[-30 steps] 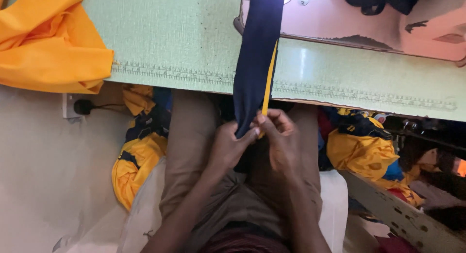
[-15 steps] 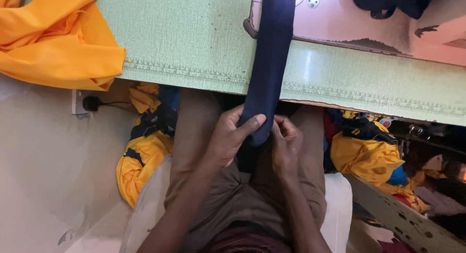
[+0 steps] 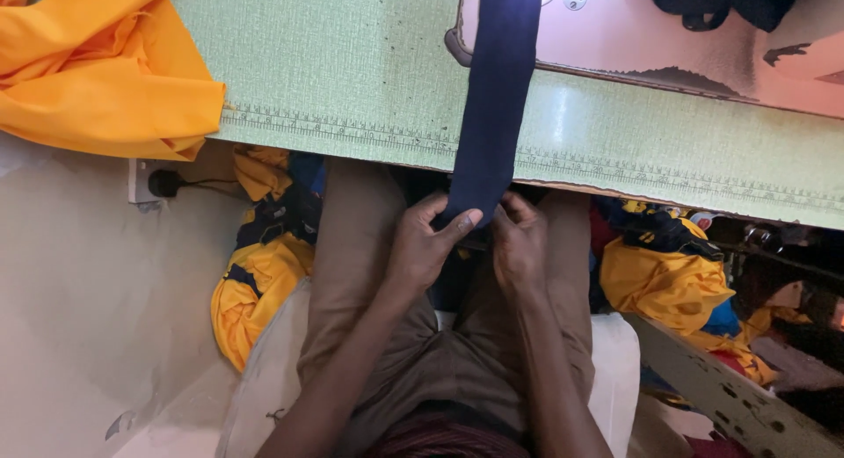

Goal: Guiding and sewing a long fabric strip with a yellow border through an industrial sewing machine.

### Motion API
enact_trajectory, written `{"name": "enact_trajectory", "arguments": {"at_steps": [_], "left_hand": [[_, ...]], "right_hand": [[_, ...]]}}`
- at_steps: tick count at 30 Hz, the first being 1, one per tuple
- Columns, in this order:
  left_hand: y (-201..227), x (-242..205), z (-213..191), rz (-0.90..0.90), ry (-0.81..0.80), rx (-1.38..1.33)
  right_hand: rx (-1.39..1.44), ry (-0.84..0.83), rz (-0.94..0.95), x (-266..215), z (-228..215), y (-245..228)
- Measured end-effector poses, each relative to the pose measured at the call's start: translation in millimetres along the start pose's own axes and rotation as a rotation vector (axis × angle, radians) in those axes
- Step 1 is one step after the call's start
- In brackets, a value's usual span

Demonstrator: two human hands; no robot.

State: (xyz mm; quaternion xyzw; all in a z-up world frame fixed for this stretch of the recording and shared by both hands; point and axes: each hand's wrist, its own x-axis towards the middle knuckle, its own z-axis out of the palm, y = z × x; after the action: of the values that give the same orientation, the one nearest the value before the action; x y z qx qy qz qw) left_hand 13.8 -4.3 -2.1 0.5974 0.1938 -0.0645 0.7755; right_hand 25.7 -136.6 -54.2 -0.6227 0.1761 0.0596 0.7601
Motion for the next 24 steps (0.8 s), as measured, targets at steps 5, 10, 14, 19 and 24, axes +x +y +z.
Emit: {"name": "enact_trajectory", "arguments": {"at_steps": [5, 10, 14, 19, 24], "left_hand": [[-12.5, 2.9, -2.1, 0.026, 0.026, 0.173], [-22.0, 0.4, -6.2, -0.115, -0.012, 0.202], [-30.4, 0.0, -7.9, -0.097, -0.007, 0.234], [-32.4, -1.1, -5.5, -0.045, -0.022, 0.250], [-35.7, -4.1, -9.4, 0.097, -0.038, 0.295]], "right_hand": [[0.000, 0.004, 0.007, -23.4, -0.2, -6.8], [-0.057, -0.023, -0.048, -42.8, 11.3, -34.6], [-0.107, -0.057, -0.109, -46.1, 9.9, -38.6], [-0.056, -0.023, -0.129, -39.1, -24.9, 10.2], [-0.090, -0.046, -0.132, -44.5, -0.8, -23.9]]}}
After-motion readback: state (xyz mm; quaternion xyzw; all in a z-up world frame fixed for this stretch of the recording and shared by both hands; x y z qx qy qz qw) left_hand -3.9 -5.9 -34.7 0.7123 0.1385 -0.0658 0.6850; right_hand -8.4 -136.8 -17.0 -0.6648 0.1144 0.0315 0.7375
